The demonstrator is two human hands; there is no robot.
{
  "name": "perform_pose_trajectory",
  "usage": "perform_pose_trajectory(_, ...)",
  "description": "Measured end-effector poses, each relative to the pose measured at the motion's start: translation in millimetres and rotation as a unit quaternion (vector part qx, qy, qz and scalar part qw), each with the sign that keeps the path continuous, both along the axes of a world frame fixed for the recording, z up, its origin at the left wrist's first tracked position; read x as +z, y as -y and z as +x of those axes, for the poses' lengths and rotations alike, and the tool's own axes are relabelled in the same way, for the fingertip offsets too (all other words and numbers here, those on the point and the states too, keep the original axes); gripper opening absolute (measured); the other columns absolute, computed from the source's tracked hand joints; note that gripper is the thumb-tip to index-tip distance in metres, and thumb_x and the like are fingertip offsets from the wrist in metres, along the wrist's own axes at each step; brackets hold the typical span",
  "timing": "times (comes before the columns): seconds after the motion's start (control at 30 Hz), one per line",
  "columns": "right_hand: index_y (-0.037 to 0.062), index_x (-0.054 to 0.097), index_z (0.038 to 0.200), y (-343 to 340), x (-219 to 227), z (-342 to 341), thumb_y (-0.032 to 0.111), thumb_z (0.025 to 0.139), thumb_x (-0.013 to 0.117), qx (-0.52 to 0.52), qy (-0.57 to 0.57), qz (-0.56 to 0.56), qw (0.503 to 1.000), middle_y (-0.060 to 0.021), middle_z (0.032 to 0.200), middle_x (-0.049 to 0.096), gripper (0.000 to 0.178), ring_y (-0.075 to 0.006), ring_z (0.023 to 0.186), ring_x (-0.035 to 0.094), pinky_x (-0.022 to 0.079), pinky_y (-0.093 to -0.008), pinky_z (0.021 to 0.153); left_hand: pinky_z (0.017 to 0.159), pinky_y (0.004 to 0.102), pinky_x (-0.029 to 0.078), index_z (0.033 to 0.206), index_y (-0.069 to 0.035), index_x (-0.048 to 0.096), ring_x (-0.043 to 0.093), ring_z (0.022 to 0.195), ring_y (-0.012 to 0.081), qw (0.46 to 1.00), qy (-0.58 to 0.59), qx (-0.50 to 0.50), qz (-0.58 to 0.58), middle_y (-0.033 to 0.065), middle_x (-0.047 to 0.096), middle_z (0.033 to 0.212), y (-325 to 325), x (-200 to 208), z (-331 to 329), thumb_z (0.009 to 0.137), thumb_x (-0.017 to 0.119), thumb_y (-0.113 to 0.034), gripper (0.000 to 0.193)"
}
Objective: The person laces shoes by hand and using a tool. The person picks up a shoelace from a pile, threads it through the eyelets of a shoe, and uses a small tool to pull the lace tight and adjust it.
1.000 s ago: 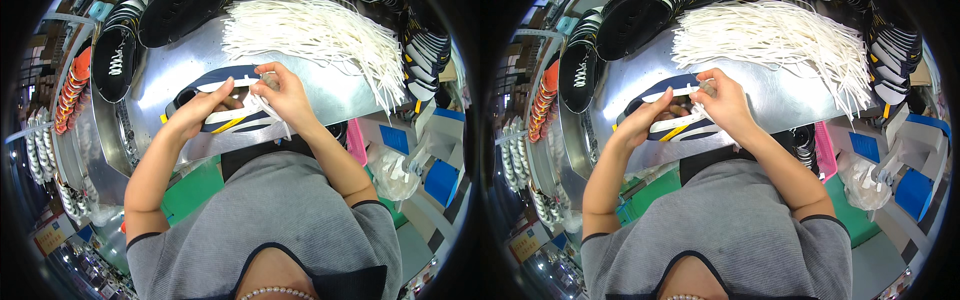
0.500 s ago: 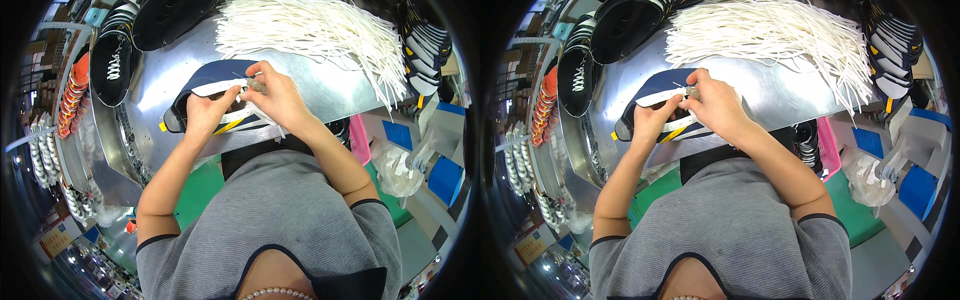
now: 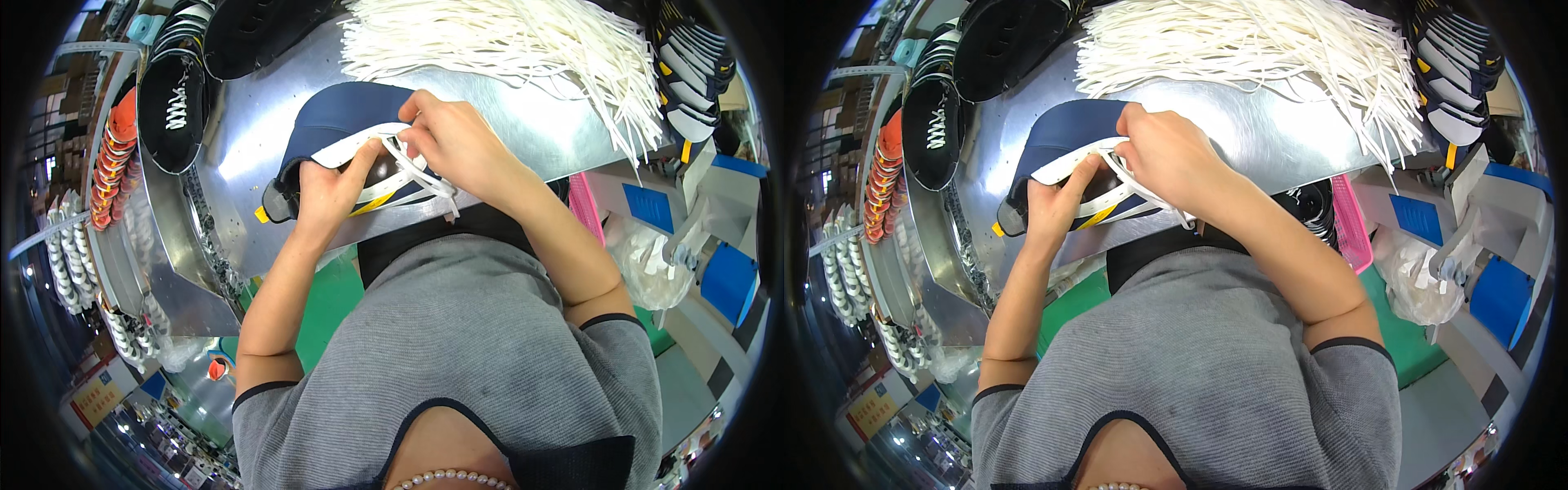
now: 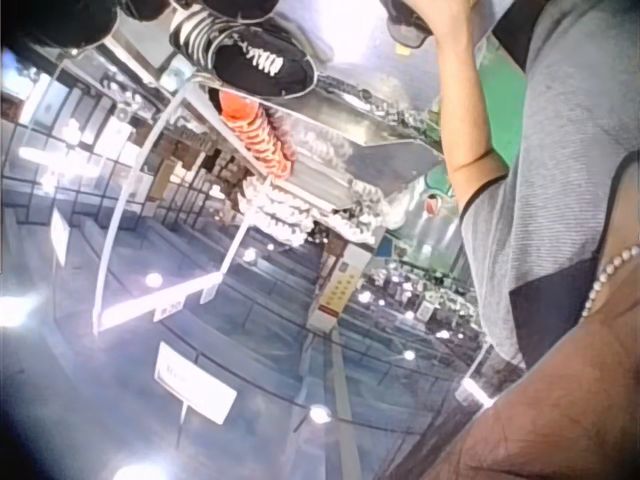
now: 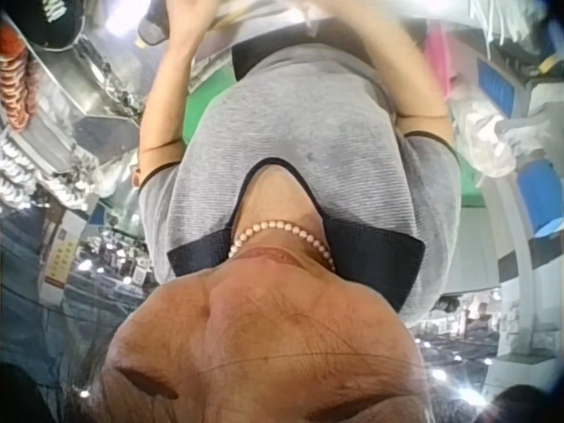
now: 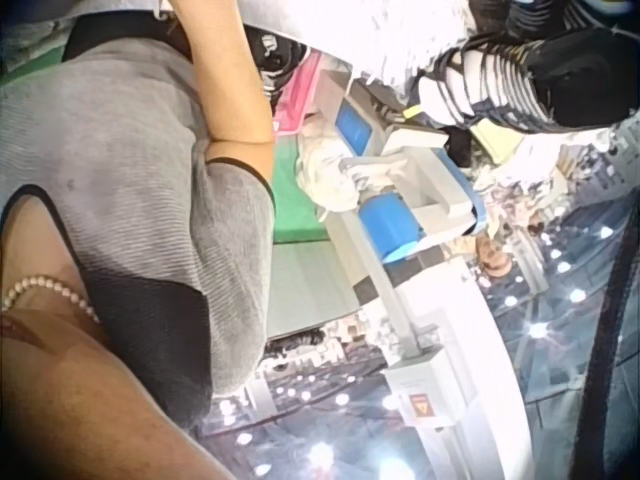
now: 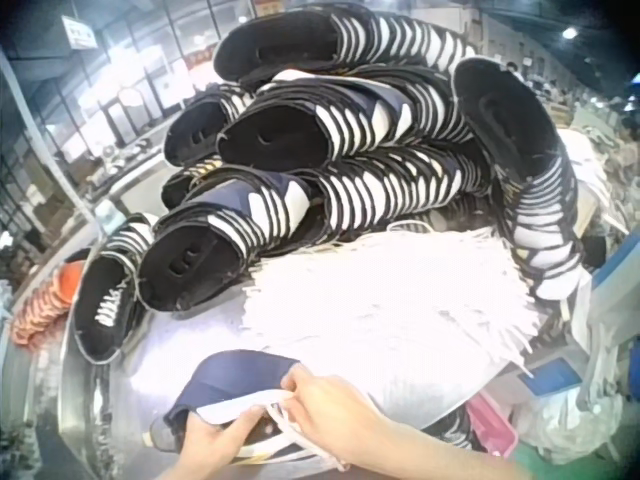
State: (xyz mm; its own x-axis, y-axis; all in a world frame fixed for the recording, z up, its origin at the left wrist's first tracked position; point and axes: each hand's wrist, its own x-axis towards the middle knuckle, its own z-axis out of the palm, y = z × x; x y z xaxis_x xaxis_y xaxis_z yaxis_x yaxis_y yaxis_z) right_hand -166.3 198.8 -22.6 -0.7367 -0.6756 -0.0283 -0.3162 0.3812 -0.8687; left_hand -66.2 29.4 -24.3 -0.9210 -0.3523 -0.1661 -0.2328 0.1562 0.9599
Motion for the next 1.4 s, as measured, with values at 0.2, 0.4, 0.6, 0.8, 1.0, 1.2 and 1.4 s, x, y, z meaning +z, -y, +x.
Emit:
perform_pose_trajectory(0.2, -0.0124, 0.047, 0.106, 25.4, 24.5, 8.9, 0.007, 0.082, 0.069, 0.097, -0.106, 0.165, 0.976, -0.0242, 0.081, 0.068, 0.038, -0.0384, 0.083, 0.069, 0.055, -0.0442, 0.074, 0.061, 0.0241, 0.048, 0.107, 0.002, 0.065, 0.06, 0.068, 0.008, 0.998, 0.014, -0.059, -0.019, 0.0036, 0.069, 0.085, -2.9, 5.8, 14.7, 0.098, 0.06, -0.011, 0.017)
perform_pose_trajectory(0.4, 0.0034, 0.061, 0.11, -9.9, 49.0, -24.7, 0.013, 0.094, 0.058, 0.007, 0.005, 0.113, 0.994, -0.0117, 0.08, 0.065, 0.019, -0.0188, 0.077, 0.064, 0.049, -0.0304, 0.07, 0.069, 0.0253, 0.05, 0.111, 0.002, 0.066, 0.061, 0.077, 0.009, 0.982, 0.126, -0.027, 0.135, 0.0051, 0.071, 0.097, 15.2, 15.3, 10.9, 0.095, 0.065, -0.016, 0.024)
perform_pose_trajectory(0.6, 0.007, 0.056, 0.116, 9.2, -17.6, -2.3, 0.022, 0.1, 0.055, -0.036, 0.069, -0.103, 0.992, -0.0126, 0.086, 0.07, 0.022, -0.0313, 0.081, 0.068, 0.051, -0.0383, 0.072, 0.081, 0.0291, 0.052, 0.114, 0.002, 0.067, 0.065, 0.093, 0.0145, 0.993, 0.098, 0.031, 0.059, 0.0064, 0.071, 0.105, 1.1, 13.0, -0.7, 0.087, 0.073, -0.006, 0.029)
perform_pose_trajectory(0.8, 0.0064, 0.053, 0.123, 22.2, -26.0, -3.1, 0.019, 0.1, 0.056, -0.083, -0.055, 0.033, 0.995, -0.0154, 0.092, 0.07, 0.027, -0.032, 0.085, 0.069, 0.052, -0.0388, 0.075, 0.083, 0.0281, 0.05, 0.108, 0.001, 0.07, 0.064, 0.091, 0.0137, 0.979, 0.15, 0.02, 0.135, 0.0066, 0.071, 0.101, 4.8, 30.3, -13.3, 0.084, 0.074, -0.01, 0.027)
perform_pose_trajectory(1.0, 0.001, 0.052, 0.122, 26.7, -36.9, -1.6, 0.019, 0.1, 0.054, -0.127, -0.116, 0.036, 0.984, -0.0193, 0.086, 0.07, 0.028, -0.0363, 0.081, 0.068, 0.052, -0.0444, 0.072, 0.08, 0.0306, 0.044, 0.112, -0.002, 0.059, 0.053, 0.095, 0.0157, 0.782, -0.09, 0.011, 0.617, 0.0088, 0.056, 0.11, 63.7, 96.3, 57.4, 0.075, 0.067, 0.001, 0.038)
perform_pose_trajectory(1.2, 0.0027, 0.056, 0.12, 31.3, -37.6, -1.3, 0.021, 0.099, 0.056, -0.158, -0.123, 0.039, 0.979, -0.0166, 0.076, 0.068, 0.028, -0.0368, 0.075, 0.067, 0.051, -0.0447, 0.068, 0.073, 0.0343, 0.044, 0.087, -0.003, 0.065, 0.054, 0.083, 0.0176, 0.971, -0.237, -0.019, -0.009, 0.0028, 0.059, 0.081, 39.3, 115.3, 70.7, 0.071, 0.073, 0.003, 0.019)
perform_pose_trajectory(1.4, 0.0036, 0.058, 0.116, 16.9, -32.1, -8.4, 0.018, 0.098, 0.057, -0.146, 0.002, -0.168, 0.975, -0.0134, 0.077, 0.068, 0.023, -0.0273, 0.068, 0.066, 0.051, -0.0375, 0.065, 0.084, 0.0379, 0.044, 0.087, -0.006, 0.066, 0.054, 0.094, 0.0281, 0.872, -0.142, -0.062, -0.464, 0.0072, 0.06, 0.09, -12.4, 22.0, 33.1, 0.071, 0.075, 0.001, 0.021)
